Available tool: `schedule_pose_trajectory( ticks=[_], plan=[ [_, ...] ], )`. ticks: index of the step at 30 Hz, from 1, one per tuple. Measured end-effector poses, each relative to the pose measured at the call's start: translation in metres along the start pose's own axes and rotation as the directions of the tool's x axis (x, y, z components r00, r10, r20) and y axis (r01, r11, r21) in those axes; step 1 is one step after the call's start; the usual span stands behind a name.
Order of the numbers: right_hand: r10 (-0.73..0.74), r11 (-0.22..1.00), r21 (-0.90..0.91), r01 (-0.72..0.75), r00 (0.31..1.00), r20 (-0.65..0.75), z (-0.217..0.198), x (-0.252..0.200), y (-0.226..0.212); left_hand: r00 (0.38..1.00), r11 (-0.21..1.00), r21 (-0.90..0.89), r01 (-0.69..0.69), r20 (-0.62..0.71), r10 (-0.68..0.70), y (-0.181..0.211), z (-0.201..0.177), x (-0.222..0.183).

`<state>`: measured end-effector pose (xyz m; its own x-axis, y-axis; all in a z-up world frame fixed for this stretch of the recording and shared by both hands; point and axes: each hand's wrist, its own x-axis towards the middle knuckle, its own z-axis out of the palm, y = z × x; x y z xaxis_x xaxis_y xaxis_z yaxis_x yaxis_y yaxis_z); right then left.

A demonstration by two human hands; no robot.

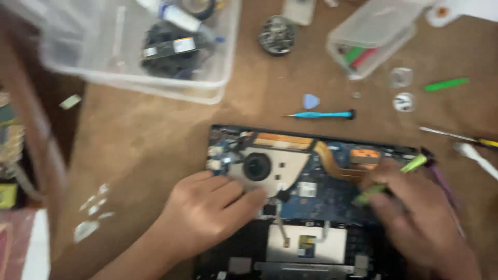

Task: Repairing a laptop by connecting internal ribbon cables and using a screwdriver to secure components on the motherboard.

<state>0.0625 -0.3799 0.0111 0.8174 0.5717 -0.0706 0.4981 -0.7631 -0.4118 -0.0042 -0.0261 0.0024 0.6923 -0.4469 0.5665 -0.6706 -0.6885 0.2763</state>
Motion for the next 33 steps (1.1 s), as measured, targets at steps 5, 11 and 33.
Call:
schedule_pose_trajectory(
  ticks=[5, 11, 33],
  plan=[
    [0.456, 0.881, -0.173, -0.441, 0.888, 0.061, -0.031, -0.064, 0.087, 0.999, 0.997, 0.071, 0.035, -0.035, -0.033, -0.002, -0.004, 0.005],
    [0.674, 0.731, -0.245, -0.636, 0.730, 0.116, -0.035, -0.050, 0.043, 0.997, 0.992, 0.102, 0.067, -0.042, -0.063, -0.004, 0.002, 0.000],
    [0.396, 0.864, -0.186, -0.468, 0.859, -0.324, -0.010, -0.096, 0.077, 0.996, 0.980, 0.180, -0.083, 0.034, 0.078, -0.008, 0.006, 0.012]
  ],
)
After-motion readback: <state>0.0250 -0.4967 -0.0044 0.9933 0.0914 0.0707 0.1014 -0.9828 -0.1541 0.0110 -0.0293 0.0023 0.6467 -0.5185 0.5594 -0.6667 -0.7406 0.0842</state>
